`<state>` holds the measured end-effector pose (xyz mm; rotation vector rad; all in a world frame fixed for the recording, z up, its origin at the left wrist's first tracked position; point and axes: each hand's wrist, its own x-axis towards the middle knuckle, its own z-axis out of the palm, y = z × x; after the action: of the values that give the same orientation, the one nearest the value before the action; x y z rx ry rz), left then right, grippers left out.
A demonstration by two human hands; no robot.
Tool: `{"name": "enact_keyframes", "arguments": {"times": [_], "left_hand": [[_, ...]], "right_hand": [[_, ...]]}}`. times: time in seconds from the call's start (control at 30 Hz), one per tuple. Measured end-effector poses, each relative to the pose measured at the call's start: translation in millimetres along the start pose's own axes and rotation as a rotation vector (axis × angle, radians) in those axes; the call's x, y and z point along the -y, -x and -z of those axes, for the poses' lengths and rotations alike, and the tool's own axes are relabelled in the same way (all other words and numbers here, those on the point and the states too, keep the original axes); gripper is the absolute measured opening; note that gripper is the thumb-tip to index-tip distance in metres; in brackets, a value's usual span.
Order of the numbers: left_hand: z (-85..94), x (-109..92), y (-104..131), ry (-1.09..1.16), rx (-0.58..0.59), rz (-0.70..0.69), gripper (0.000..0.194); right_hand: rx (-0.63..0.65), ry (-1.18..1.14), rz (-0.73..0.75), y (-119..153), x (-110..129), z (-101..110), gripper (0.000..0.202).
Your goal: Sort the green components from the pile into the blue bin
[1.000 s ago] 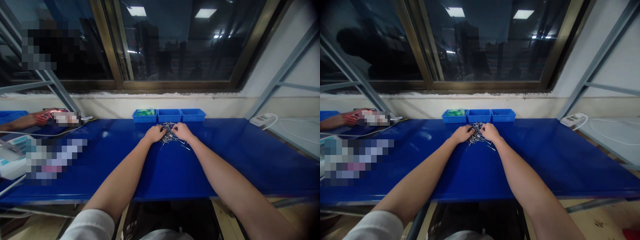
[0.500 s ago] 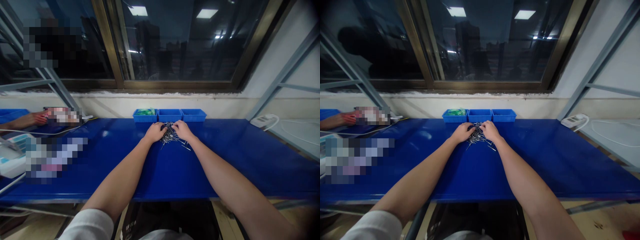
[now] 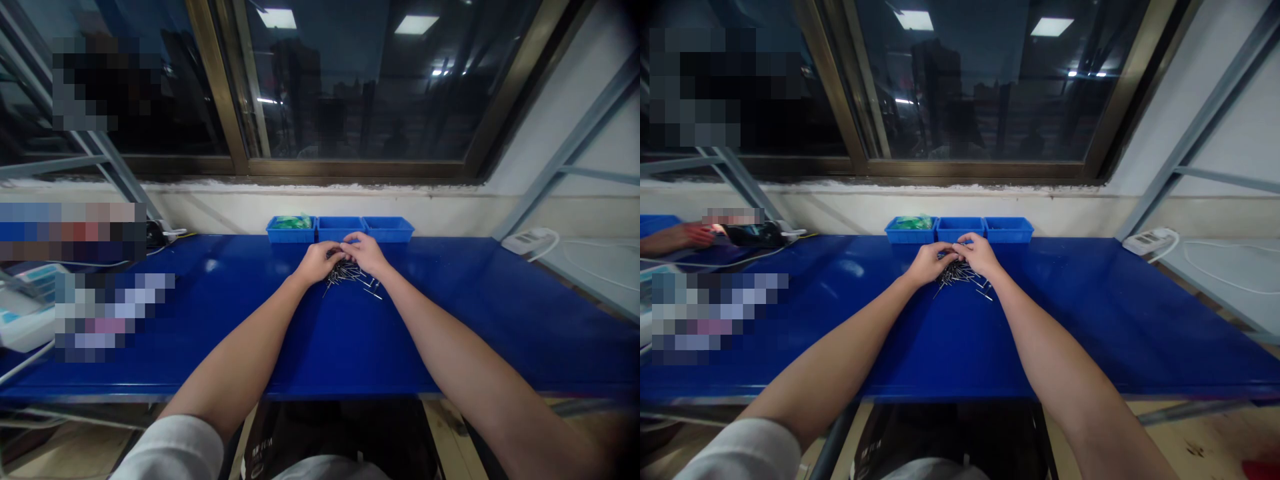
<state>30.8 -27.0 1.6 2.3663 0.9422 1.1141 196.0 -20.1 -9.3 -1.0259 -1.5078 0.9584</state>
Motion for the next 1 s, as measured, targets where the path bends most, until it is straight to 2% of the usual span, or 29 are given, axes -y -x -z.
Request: {"name": "enact_keyframes", "arguments": {"times": [0.2, 0.43, 0.8, 0.9, 1.0], "left_hand": [[-3.7, 8, -2, 0.190, 0.031, 0.118, 0.022], [-3.2, 14, -4, 0.051, -0.086, 0.136, 0.019], [-6.3, 17, -3, 0.068, -0.101, 0.143, 0.023], [-6.0, 21, -4, 0.044, -0.153, 0.125, 0.033], [-3.0, 27, -4, -0.088, -0.242, 0.134, 0.034]], "right_hand": [[0.014, -0.032, -0.022, 2, 6, -6, 0.037], [-0.020, -0.030, 0.028, 2, 8, -3, 0.039], [0.020, -0.178, -0.005, 0, -2, 4, 0.028], [-0.065, -0.006, 0.065, 0, -2, 7, 0.023], [-0.176, 0.404, 0.231, 0, -1, 11, 0.018]]}}
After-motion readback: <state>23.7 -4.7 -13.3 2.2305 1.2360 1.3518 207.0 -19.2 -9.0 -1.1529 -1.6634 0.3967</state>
